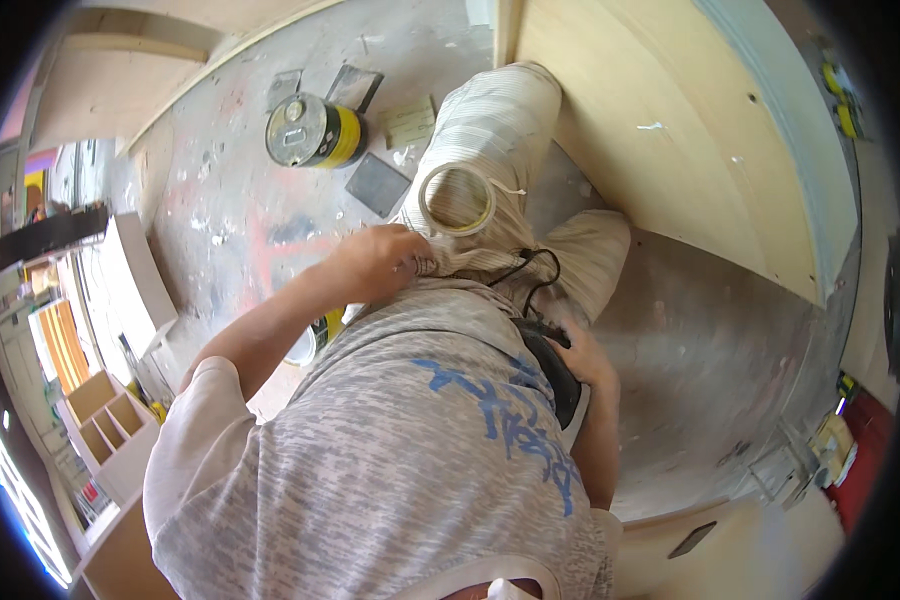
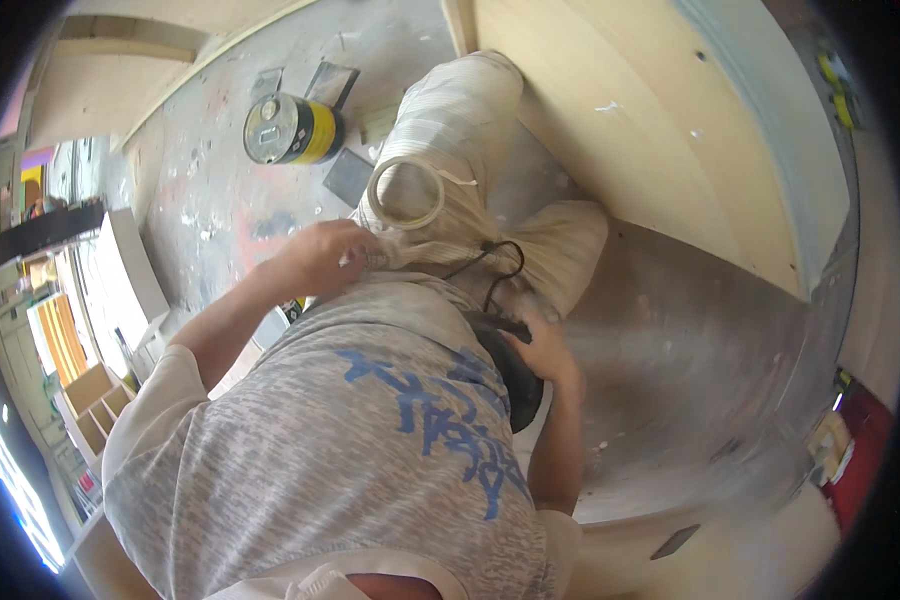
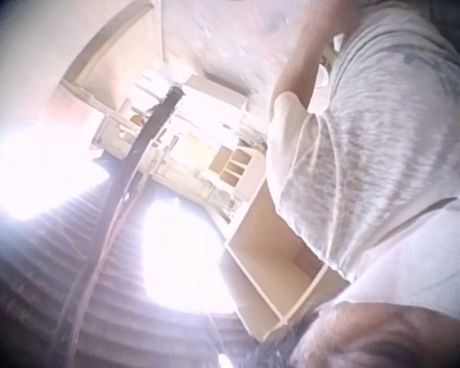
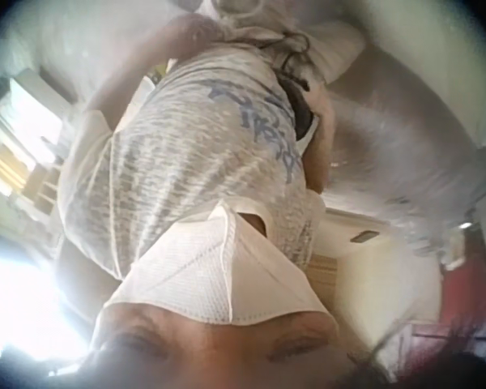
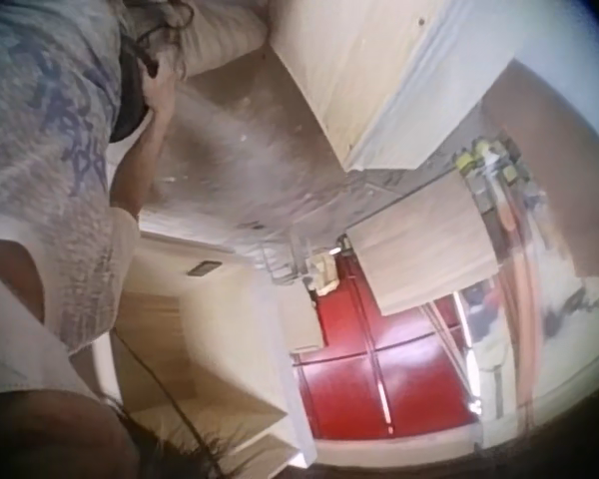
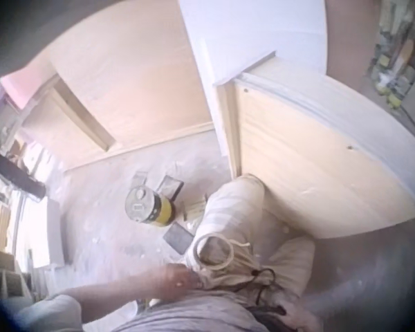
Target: The person applies masking tape along the metal runner of a wooden drawer, smoothing it down by hand and using a tool to press it into place.
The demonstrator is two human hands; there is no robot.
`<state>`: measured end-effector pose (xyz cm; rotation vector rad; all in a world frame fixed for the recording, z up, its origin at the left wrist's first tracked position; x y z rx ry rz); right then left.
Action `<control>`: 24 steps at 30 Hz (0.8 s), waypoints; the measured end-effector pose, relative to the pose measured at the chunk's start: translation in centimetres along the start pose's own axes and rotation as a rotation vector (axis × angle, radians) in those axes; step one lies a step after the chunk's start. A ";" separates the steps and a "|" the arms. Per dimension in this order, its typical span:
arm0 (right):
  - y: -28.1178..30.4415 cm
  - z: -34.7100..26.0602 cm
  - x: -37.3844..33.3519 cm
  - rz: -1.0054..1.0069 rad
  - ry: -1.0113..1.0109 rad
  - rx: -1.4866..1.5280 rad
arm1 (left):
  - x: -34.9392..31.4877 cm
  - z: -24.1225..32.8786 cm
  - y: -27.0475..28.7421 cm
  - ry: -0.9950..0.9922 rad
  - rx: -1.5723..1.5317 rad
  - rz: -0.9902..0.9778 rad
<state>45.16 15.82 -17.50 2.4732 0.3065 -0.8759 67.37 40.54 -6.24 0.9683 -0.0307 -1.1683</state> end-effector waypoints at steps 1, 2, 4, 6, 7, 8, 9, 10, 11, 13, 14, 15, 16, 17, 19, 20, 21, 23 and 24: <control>-0.2 0.0 -0.3 -0.025 -0.012 0.057 | 0.2 1.2 0.1 -0.019 0.015 -0.007; -0.6 0.1 -0.5 -0.050 -0.023 0.116 | 0.5 2.9 0.2 -0.119 -0.021 -0.031; -1.1 0.5 -1.1 0.014 -0.013 0.134 | 2.1 4.8 -0.2 -0.228 -0.041 -0.064; -1.3 0.3 -1.8 0.075 -0.010 0.157 | 4.6 5.3 -3.0 -0.437 0.250 -0.331; -1.0 -0.1 -2.0 0.075 -0.014 0.165 | 5.9 5.3 -3.6 -0.450 0.265 -0.341; -0.8 -0.4 -2.2 0.074 -0.019 0.173 | 7.0 5.1 -4.8 -0.423 0.208 -0.528; -0.8 -0.5 -2.5 0.093 -0.025 0.186 | 7.3 5.4 -5.6 -0.394 0.150 -0.717; -0.9 -0.6 -2.8 0.107 -0.035 0.159 | 7.5 5.7 -5.6 -0.408 0.165 -0.730; -0.9 -0.7 -3.1 0.120 -0.047 0.132 | 7.6 6.2 -5.4 -0.425 0.135 -0.748; -0.8 -1.5 -3.7 0.105 -0.103 0.156 | 7.5 7.3 -5.0 -0.445 0.114 -0.785; -1.0 -1.5 -3.9 0.074 -0.152 0.164 | 7.7 8.2 -4.9 -0.534 0.205 -0.764; -1.1 -1.1 -3.9 0.085 -0.162 0.176 | 7.9 9.0 -4.9 -0.626 0.291 -0.739; -1.6 -0.4 -4.0 0.084 -0.174 0.165 | 8.5 9.1 -5.8 -0.635 0.294 -0.755; -2.0 0.1 -4.5 0.082 -0.187 0.153 | 9.5 8.9 -7.1 -0.606 0.296 -0.762; -2.3 0.0 -5.8 0.118 -0.213 0.183 | 10.8 8.6 -8.7 -0.580 0.310 -0.782; -2.3 0.1 -6.5 0.145 -0.230 0.192 | 11.1 9.0 -9.2 -0.651 0.277 -0.762; -3.0 0.6 -7.0 0.152 -0.239 0.202 | 11.4 9.6 -9.7 -0.727 0.240 -0.745; -5.3 1.7 -8.1 0.221 -0.179 0.427 | 11.3 11.1 -10.8 -0.752 0.259 -0.797; -6.9 2.7 -8.6 0.218 -0.190 0.432 | 11.2 12.3 -11.5 -0.783 0.284 -0.842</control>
Point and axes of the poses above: each hand's wrist, its own x-axis towards the middle knuckle, its own y-axis out of the back of the hand, z = x × y, the point moved 5 cm from there along x, towards the middle knuckle, and after that the axes turned 3 degrees about -z, right-handed, at the moved point
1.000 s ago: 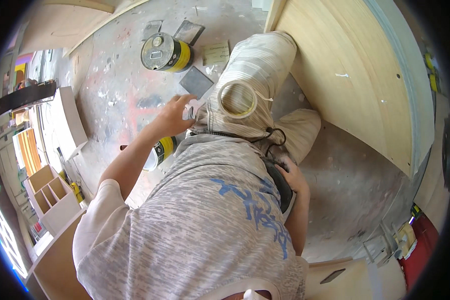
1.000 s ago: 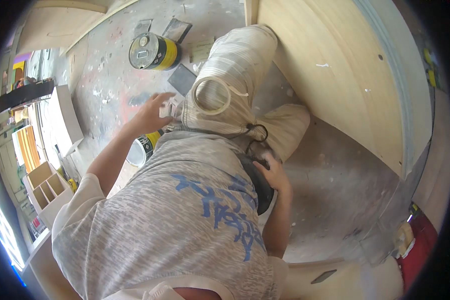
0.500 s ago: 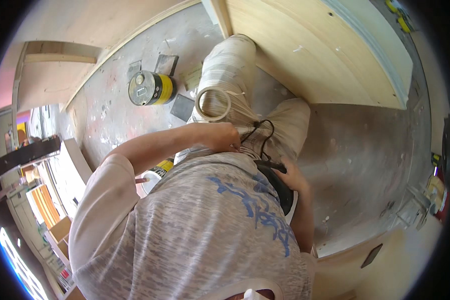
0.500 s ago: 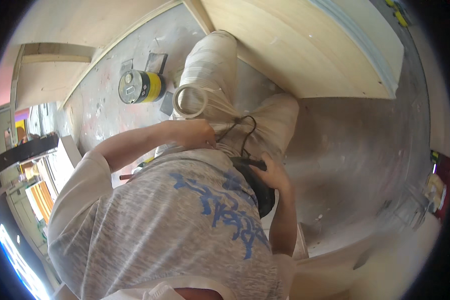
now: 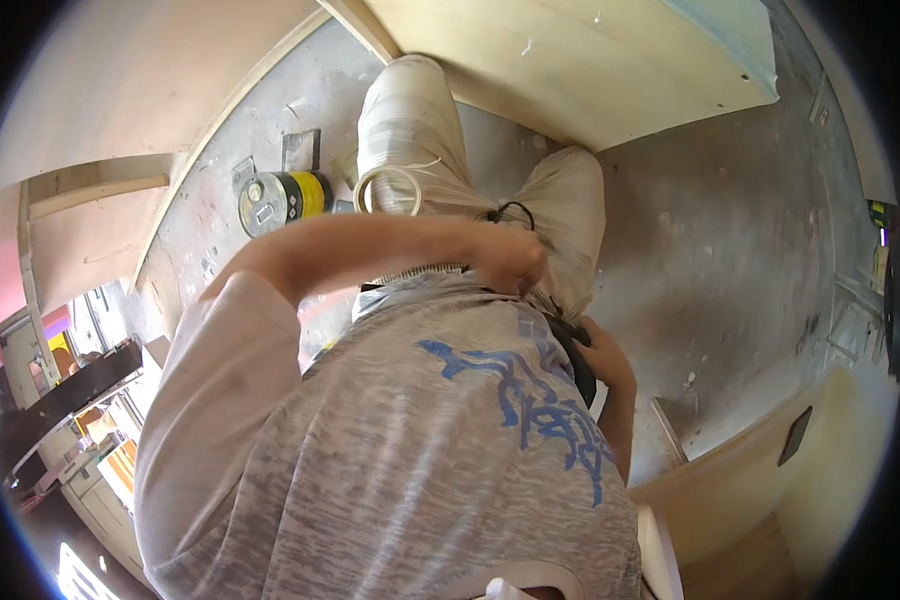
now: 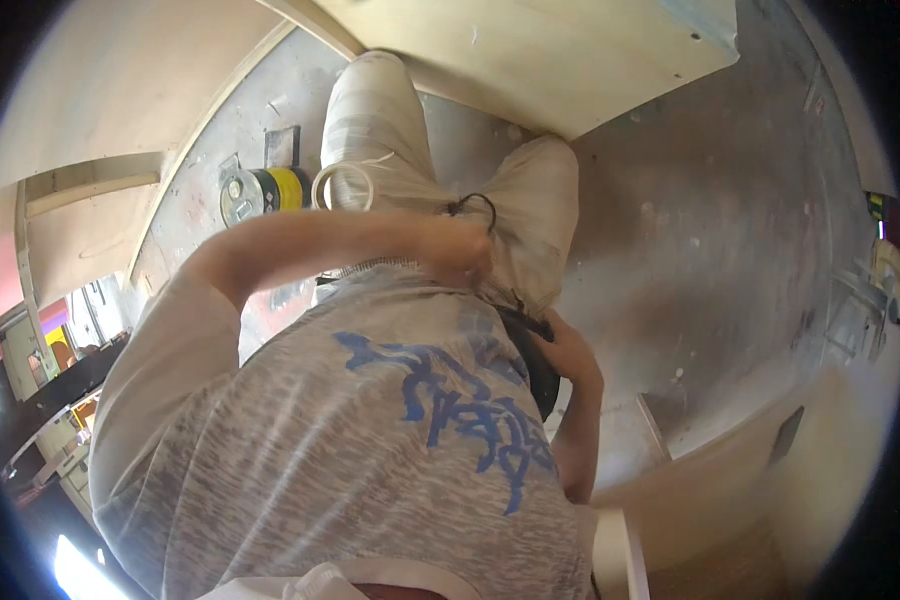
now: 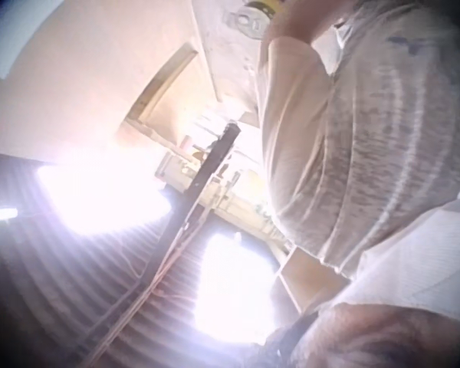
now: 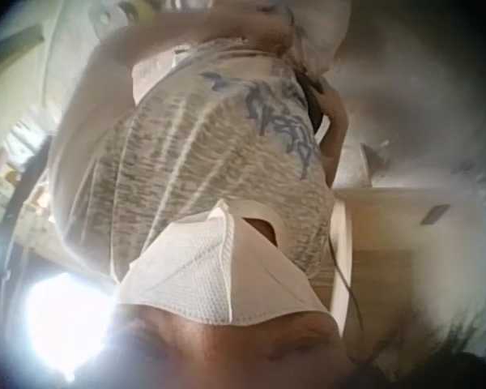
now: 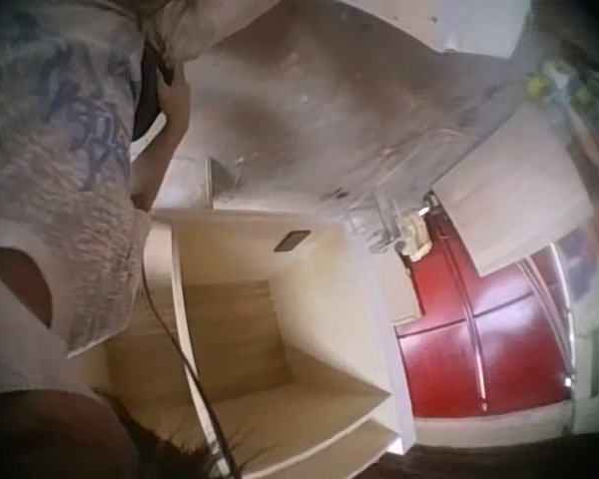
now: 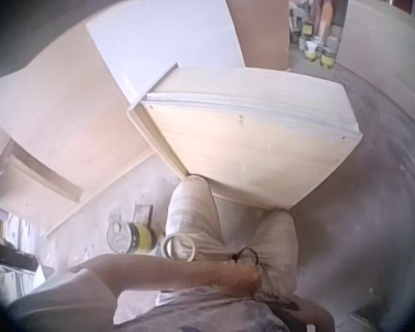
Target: The person applies masking tape along the metal runner of a wooden drawer, smoothing it down by hand and using a tool to press it into place.
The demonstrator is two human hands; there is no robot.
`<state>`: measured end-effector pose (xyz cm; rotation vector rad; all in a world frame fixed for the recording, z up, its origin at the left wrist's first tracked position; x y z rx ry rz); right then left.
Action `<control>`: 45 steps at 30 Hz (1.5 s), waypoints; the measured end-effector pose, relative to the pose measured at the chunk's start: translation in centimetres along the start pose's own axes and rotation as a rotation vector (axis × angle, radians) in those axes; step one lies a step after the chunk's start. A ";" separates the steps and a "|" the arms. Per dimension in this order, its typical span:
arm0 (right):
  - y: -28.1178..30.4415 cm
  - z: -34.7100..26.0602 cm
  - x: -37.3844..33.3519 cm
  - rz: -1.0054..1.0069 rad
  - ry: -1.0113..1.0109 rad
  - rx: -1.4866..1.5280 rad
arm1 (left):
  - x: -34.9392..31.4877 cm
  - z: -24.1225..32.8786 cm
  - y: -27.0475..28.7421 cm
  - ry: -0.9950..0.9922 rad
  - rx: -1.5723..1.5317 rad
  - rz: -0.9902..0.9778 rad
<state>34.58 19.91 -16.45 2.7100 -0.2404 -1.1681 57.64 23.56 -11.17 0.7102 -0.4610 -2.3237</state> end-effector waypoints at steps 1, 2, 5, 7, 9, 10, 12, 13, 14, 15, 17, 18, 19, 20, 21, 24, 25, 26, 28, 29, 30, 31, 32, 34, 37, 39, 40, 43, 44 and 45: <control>-0.9 2.3 -0.3 -0.007 -0.064 0.096 | 1.2 0.8 0.4 -0.007 -0.013 0.003; -1.9 4.6 -0.5 -0.006 -0.122 0.198 | 2.6 1.5 0.5 -0.032 0.064 -0.136; -4.6 9.9 -2.2 -0.069 -0.140 0.413 | 5.9 3.6 -1.3 -0.196 0.182 -0.236; -7.3 10.9 -3.6 -0.092 -0.241 0.784 | 8.6 5.1 -0.7 -0.242 0.206 -0.162; -7.3 6.0 -3.9 0.084 -0.303 0.990 | 8.2 4.7 3.2 -0.290 -0.043 0.099; -7.7 6.3 -4.1 0.087 -0.319 0.996 | 5.4 4.9 6.8 -0.376 -0.037 0.292; -8.1 7.7 -4.2 0.252 -0.070 1.023 | -1.4 2.2 12.2 -0.342 -0.206 0.514; -7.8 11.5 -2.3 0.047 -0.042 0.942 | -5.1 0.6 14.3 -0.050 -0.316 0.562; -5.7 11.7 -1.3 0.002 -0.042 0.925 | -9.7 -1.7 15.3 0.169 -0.352 0.709; -3.4 10.3 -0.9 -0.017 -0.041 0.841 | -13.3 -6.1 15.0 0.194 -0.454 0.855; 1.6 7.3 -0.1 -0.005 -0.035 0.602 | -20.6 -10.3 14.0 0.476 -0.191 0.924; 4.5 6.0 0.3 0.035 -0.022 0.447 | -23.3 -11.8 12.7 0.664 -0.092 0.886; 8.0 4.4 0.4 0.082 0.066 0.252 | -25.2 -13.0 11.2 0.680 -0.099 0.901; 10.8 3.3 -0.3 0.155 0.142 0.067 | -26.1 -15.1 9.8 0.751 -0.176 0.904; 13.2 2.8 0.0 0.281 0.183 0.177 | -27.7 -16.0 7.8 0.855 -0.263 0.919; 19.8 0.7 1.1 0.406 0.442 0.385 | -28.0 -17.0 4.9 0.801 -0.445 0.924; 20.8 -1.9 1.5 0.366 0.449 0.364 | -28.5 -17.1 3.4 0.882 -0.494 0.875; 21.4 -4.9 1.3 0.331 0.372 0.165 | -29.4 -17.4 2.0 0.907 -0.518 0.910; 23.2 -9.0 -0.6 0.232 0.360 -0.032 | -28.8 -17.7 -2.7 0.857 -0.590 0.535; 24.3 -10.4 -2.1 0.157 0.409 -0.035 | -28.6 -17.7 -5.6 0.859 -0.762 0.500; 26.6 -10.3 -4.2 0.229 0.444 -0.130 | -27.8 -16.9 -8.1 0.854 -0.916 0.461; 28.7 -10.4 -6.1 0.309 0.480 -0.221 | -26.9 -15.8 -10.2 0.822 -1.045 0.488; 28.0 -12.8 -7.6 0.211 0.742 -0.167 | -26.1 -14.5 -12.2 0.788 -1.176 0.514; 27.5 -18.3 -11.4 -0.043 1.026 -0.330 | -25.9 -13.3 -14.3 0.826 -1.228 0.694; 26.7 -21.9 -15.7 -0.169 1.098 -0.586 | -27.6 -13.9 -16.0 0.769 -1.231 0.681; 25.7 -22.5 -18.1 -0.098 1.128 -0.578 | -28.8 -14.7 -17.4 0.764 -1.233 0.692; 25.3 -23.2 -18.7 -0.074 1.129 -0.582 | -29.5 -14.4 -17.4 0.764 -1.244 0.687; 24.4 -23.3 -20.4 0.002 1.129 -0.596 | -32.1 -14.3 -16.0 0.773 -1.362 0.928; 24.3 -23.2 -20.8 0.029 1.129 -0.602 | -32.5 -14.4 -16.0 0.772 -1.358 0.923; 24.1 -22.8 -21.2 0.051 1.128 -0.604 | -33.1 -14.6 -15.6 0.731 -1.388 1.059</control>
Point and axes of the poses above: each hand's wrist, its own x-axis towards the middle knuckle, its own y-axis out of the back of the hand, z = x × y, the point moved 5 cm from there along x, towards the middle knuckle, and after that the axes turned 3 degrees about -z, right-handed, at the moved point
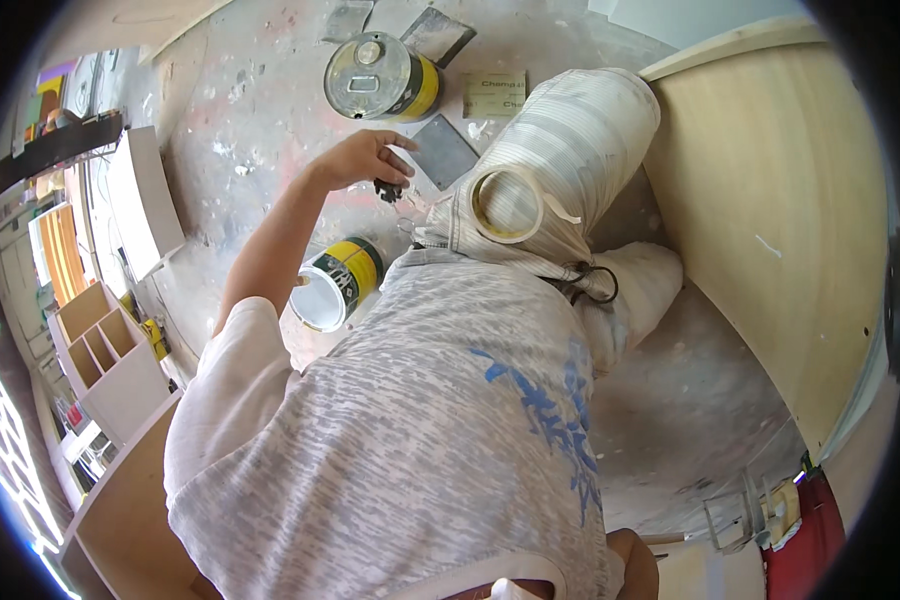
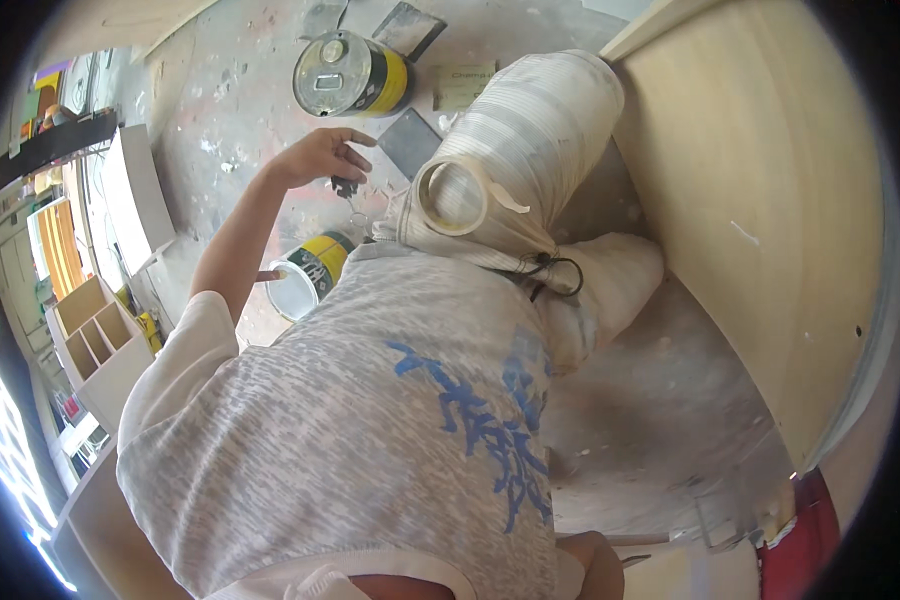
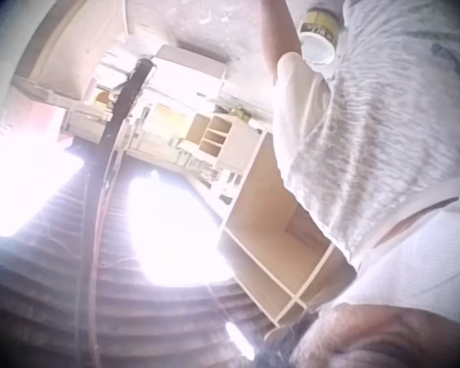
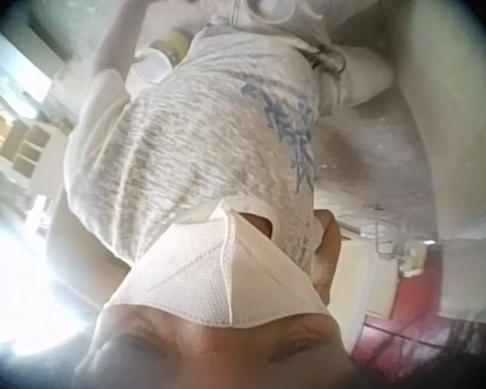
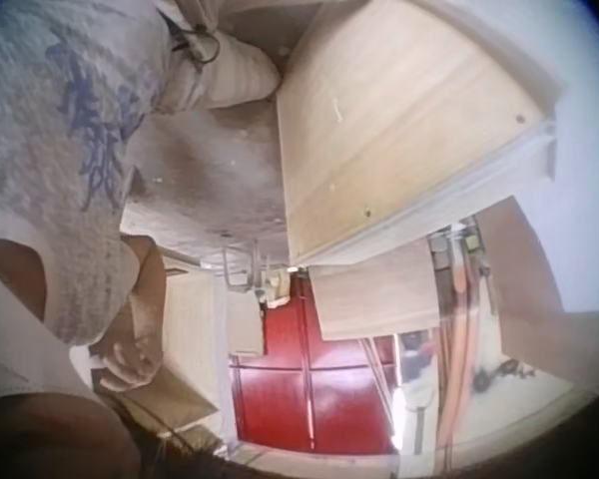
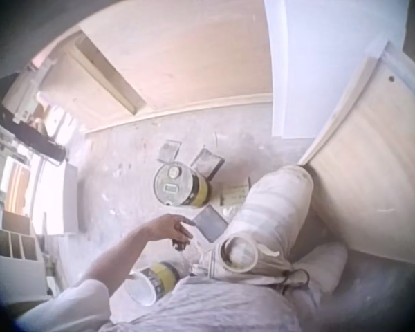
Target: The person applies masking tape along the metal runner of a wooden drawer, smoothing it down by hand and using a tool to press it into place.
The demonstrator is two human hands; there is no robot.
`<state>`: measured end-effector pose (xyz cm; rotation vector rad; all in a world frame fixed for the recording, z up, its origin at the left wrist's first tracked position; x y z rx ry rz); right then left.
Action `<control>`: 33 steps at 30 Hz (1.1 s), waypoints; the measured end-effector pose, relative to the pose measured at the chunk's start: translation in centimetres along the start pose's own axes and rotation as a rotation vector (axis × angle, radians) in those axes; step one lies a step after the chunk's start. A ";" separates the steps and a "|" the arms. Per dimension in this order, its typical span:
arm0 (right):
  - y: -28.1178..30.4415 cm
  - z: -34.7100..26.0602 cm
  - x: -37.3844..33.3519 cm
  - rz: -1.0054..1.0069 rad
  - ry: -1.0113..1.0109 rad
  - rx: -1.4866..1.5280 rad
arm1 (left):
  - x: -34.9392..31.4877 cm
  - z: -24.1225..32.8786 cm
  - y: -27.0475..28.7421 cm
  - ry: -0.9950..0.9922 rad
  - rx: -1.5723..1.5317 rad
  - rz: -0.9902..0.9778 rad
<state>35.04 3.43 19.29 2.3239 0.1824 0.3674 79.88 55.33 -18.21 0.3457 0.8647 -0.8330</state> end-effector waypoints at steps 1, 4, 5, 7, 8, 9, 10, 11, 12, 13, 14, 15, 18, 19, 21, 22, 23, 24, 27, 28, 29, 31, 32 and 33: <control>-0.1 -0.2 -0.4 0.014 -0.006 -0.010 | -0.1 0.4 0.6 -0.066 -0.097 0.061; 0.3 -0.9 -1.4 0.044 -0.021 -0.049 | -0.6 1.1 1.4 -0.143 -0.168 0.084; 0.3 -1.0 -1.9 0.059 -0.029 -0.059 | -0.8 1.4 1.5 -0.171 -0.184 0.092; 0.3 -1.4 -2.6 0.078 -0.050 -0.081 | -0.8 0.8 0.9 -0.164 -0.164 0.104; 0.2 -1.6 -3.2 0.094 -0.068 -0.094 | -0.5 0.4 0.6 -0.161 -0.124 0.172; 0.2 -1.9 -3.7 0.116 -0.080 -0.113 | -0.5 0.3 0.7 -0.163 -0.084 0.244; 0.3 -2.1 -4.1 0.132 -0.101 -0.137 | -0.4 -0.5 0.4 -0.164 -0.088 0.243; 0.4 -2.0 -4.4 0.152 -0.128 -0.154 | -0.5 -1.6 0.4 -0.164 0.070 0.350; 0.6 -2.6 -5.5 0.188 -0.163 -0.187 | -0.5 -1.5 0.3 -0.181 0.239 0.449; 0.6 -3.7 -7.3 0.249 -0.227 -0.240 | -0.3 0.4 -0.2 -0.226 0.264 0.423; 1.0 -4.5 -9.1 0.313 -0.306 -0.287 | -0.3 1.8 -0.4 -0.249 0.218 0.420; 1.0 -2.5 -10.8 0.356 -0.392 -0.299 | 0.3 2.2 0.0 -0.262 0.161 0.429; 1.3 4.7 -15.7 0.554 -0.770 -0.232 | 3.1 6.8 0.4 -0.436 0.125 0.440; 0.1 7.6 -12.9 0.535 -0.965 -0.213 | 4.2 8.8 0.4 -0.474 0.147 0.420; -2.5 13.8 -3.8 0.672 -1.140 -0.043 | 6.3 14.1 -0.7 -0.685 0.084 0.352; -2.9 17.7 -5.4 0.768 -1.144 0.090 | 7.9 16.9 -1.9 -0.721 0.130 0.353; -4.0 21.8 -6.7 0.885 -1.178 0.283 | 9.6 19.5 -3.1 -0.758 0.147 0.326; -5.3 26.6 -9.3 1.031 -1.128 0.485 | 11.6 21.7 -4.2 -0.744 0.082 0.270; -11.2 37.1 -10.7 1.221 -0.932 0.961 | 18.6 25.5 -6.6 -0.727 0.012 0.105; -13.6 39.3 -8.6 1.276 -0.962 1.091 | 22.2 25.2 -5.6 -0.571 -0.123 0.022; -16.1 40.8 -5.1 1.229 -0.920 1.086 | 25.2 24.9 -4.5 -0.392 -0.245 -0.051; -19.4 42.0 -1.2 1.380 -0.956 1.153 | 28.1 25.3 -5.0 -0.370 -0.070 -0.093; -18.6 43.1 -1.9 1.290 -0.766 1.173 | 30.3 26.5 -5.8 -0.470 0.061 -0.169; -19.5 43.7 -0.1 1.246 -0.615 1.142 | 31.9 26.0 -4.8 -0.536 0.194 -0.203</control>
Point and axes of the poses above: each hand's wrist, its own x-axis towards the middle knuckle, its own y-axis out of the back of the hand, z = x × y, the point moved 5 cm from there along x, towards the middle knuckle, and after that the axes turned 3 degrees about -z, right-handed, at the moved point
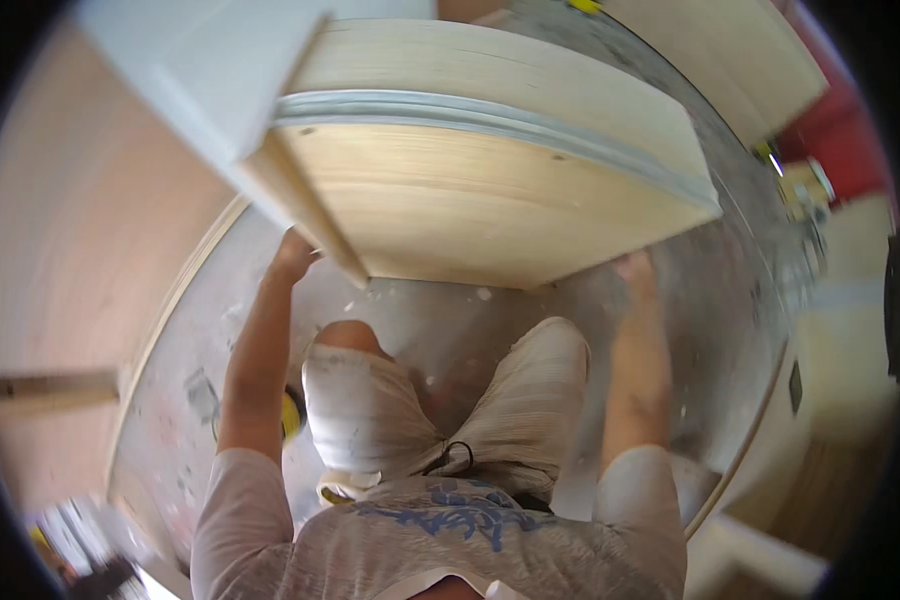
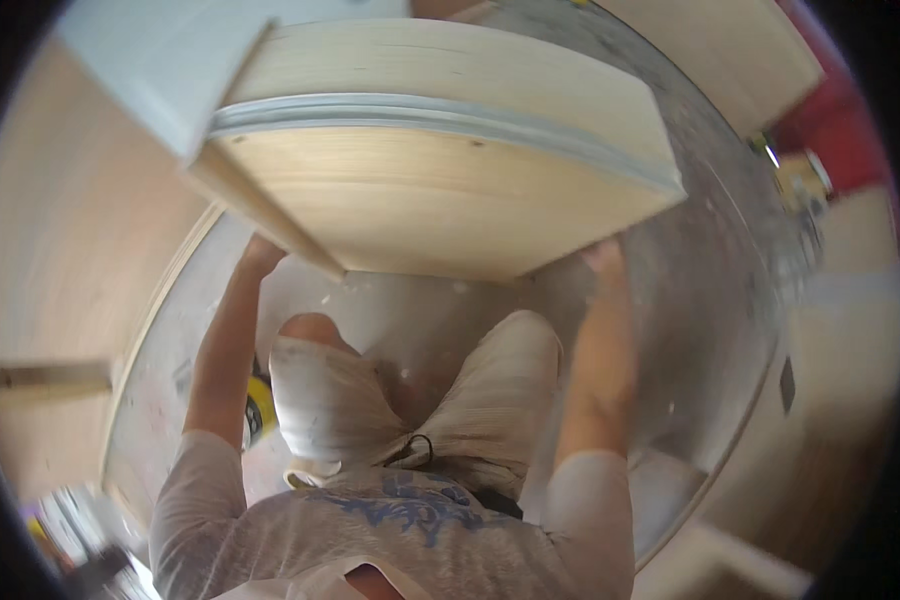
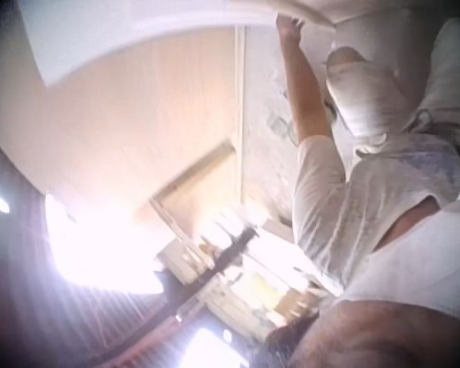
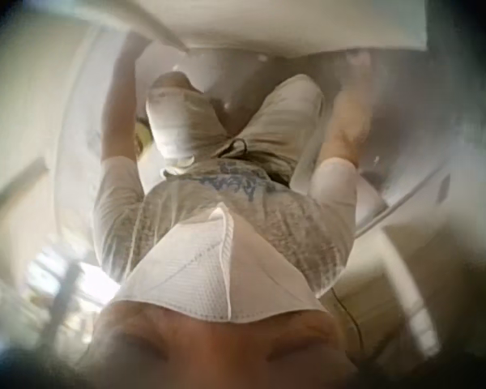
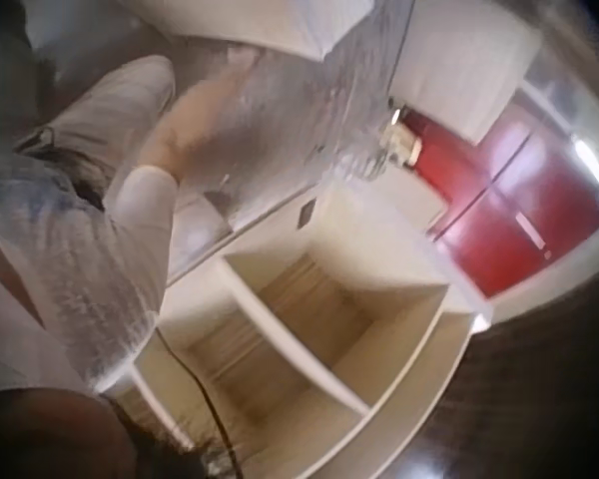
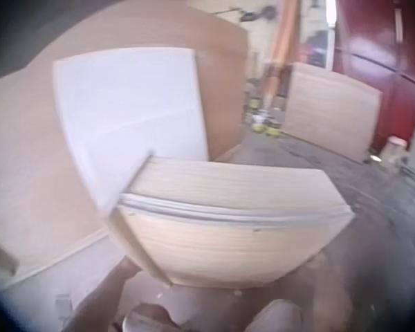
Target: The person applies masking tape along the metal runner of a wooden drawer, smoothing it down by hand and using a tool to press it into place.
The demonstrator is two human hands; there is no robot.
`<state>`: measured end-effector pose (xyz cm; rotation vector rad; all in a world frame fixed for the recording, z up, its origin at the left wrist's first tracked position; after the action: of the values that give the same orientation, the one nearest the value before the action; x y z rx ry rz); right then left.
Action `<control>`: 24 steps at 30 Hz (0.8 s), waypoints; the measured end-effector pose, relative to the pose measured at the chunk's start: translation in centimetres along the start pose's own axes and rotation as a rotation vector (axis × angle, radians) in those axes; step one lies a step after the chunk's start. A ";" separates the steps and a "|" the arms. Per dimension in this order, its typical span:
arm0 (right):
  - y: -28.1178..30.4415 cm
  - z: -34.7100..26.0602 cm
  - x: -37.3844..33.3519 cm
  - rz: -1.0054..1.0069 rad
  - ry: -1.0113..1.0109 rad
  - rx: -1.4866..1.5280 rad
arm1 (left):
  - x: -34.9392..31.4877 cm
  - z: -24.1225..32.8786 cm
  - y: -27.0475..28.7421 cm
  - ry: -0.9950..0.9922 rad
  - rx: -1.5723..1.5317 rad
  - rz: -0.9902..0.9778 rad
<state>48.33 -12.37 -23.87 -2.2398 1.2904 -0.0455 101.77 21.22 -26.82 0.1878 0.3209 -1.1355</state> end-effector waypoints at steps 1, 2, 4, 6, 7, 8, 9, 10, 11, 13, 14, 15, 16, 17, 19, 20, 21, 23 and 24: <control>3.1 -0.9 0.3 0.131 0.051 0.146 | 2.1 0.3 -1.5 -0.148 0.288 -0.078; -1.6 3.7 0.4 0.328 0.007 0.144 | 0.5 -1.2 1.6 -0.229 0.627 -0.059; 0.6 2.1 -0.5 0.148 0.116 -0.253 | 4.5 -0.9 -1.2 -0.348 0.589 -0.107; -2.7 5.6 -0.1 0.310 0.012 -0.127 | 5.1 -1.5 1.2 -0.259 0.387 -0.085; -2.7 6.4 0.0 0.345 0.046 -0.039 | 6.1 -0.9 1.4 -0.230 0.275 -0.095; -3.0 7.9 -0.1 0.362 0.069 0.055 | 6.7 -0.5 1.6 -0.202 0.181 -0.096; -3.2 9.8 -0.1 0.458 -0.004 0.038 | 6.9 -0.5 2.2 -0.187 0.131 -0.092; -3.1 11.2 0.1 0.553 -0.081 0.021 | 6.8 -0.7 2.6 -0.179 0.094 -0.089; 0.8 10.7 -0.4 0.603 -0.023 0.008 | 8.6 0.1 -0.1 -0.199 0.034 -0.138; 5.6 8.6 -1.6 0.412 0.221 -0.467 | 11.1 0.9 -5.0 -0.245 -0.062 -0.225; 5.7 9.3 -1.4 0.454 0.130 -0.355 | 11.0 0.6 -4.4 -0.243 -0.074 -0.218; 0.6 12.1 -0.5 0.456 -0.019 -0.227 | 8.6 -0.8 -0.1 -0.211 -0.062 -0.146; -5.4 13.7 -0.3 0.461 -0.165 -0.112 | 5.5 -2.3 4.2 -0.186 -0.061 -0.068; -6.1 13.1 -0.8 0.470 -0.161 -0.109 | 4.9 -2.9 3.9 -0.195 -0.097 -0.061; -6.0 12.1 -1.8 0.380 -0.036 0.077 | 3.9 -4.2 2.1 -0.216 -0.175 -0.049; -5.3 11.3 -1.9 0.391 -0.029 0.087 | 3.6 -4.6 1.3 -0.233 -0.211 -0.034; -5.3 11.0 -2.2 0.357 -0.053 0.028 | 3.1 -4.5 0.8 -0.253 -0.236 -0.018; -6.1 12.1 -2.2 0.290 -0.103 0.007 | 2.8 -4.1 4.4 -0.224 -0.246 -0.024; -5.8 11.9 -1.7 0.281 -0.070 0.000 | 3.2 -3.8 4.8 -0.214 -0.297 -0.050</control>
<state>55.42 -3.49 -30.82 -2.0207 1.5526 0.1352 106.76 21.68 -31.59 -0.2028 0.3010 -1.1317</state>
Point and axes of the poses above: each hand's wrist, its own x-axis towards the middle knuckle, its own y-axis out of the back of the hand, z = x × y, the point moved 5 cm from there along x, towards the middle knuckle, and after that the axes turned 3 degrees about -z, right-handed, at the moved point
